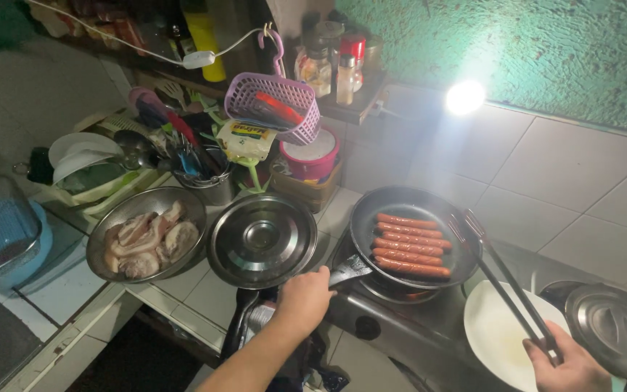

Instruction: Fry sausages in a pan on a stove and remove them when cooked.

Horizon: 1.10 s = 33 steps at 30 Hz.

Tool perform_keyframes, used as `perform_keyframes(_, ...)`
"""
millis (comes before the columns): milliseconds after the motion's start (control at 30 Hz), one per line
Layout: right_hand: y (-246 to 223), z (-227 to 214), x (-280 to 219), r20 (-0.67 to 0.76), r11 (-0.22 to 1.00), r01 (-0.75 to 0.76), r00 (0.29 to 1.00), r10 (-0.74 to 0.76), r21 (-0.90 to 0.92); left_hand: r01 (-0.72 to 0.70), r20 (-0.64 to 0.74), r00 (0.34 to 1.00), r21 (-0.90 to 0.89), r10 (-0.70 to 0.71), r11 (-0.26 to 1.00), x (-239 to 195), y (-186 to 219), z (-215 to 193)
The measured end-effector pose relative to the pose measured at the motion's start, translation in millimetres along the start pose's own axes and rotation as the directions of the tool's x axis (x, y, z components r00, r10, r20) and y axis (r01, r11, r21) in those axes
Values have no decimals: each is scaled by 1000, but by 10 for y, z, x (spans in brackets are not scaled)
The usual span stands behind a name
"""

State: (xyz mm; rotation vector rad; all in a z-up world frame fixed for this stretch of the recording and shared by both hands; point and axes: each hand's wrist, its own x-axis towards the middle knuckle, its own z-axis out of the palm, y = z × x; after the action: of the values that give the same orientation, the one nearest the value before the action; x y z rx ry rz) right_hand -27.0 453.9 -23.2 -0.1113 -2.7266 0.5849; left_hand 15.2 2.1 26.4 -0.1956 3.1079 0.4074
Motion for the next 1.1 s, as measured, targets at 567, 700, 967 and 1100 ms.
perform_keyframes(567, 302, 90, -171, 111, 984, -63, 993, 45, 164, 72, 40, 997, -41, -70, 997, -44, 25, -25)
perform_keyframes(700, 293, 79, -118, 77, 990, -18, 997, 8, 139, 79, 25, 997, -80, -77, 994, 18, -137, 306)
perform_keyframes(967, -590, -233, 272, 176, 910, 273, 958, -227, -312, 145, 48, 989, -124, -140, 982, 46, -155, 320)
perform_keyframes(1100, -729, -294, 314, 165, 849, 377, 926, -339, -372, 164, 35, 986, -118, -161, 979, 39, -125, 309)
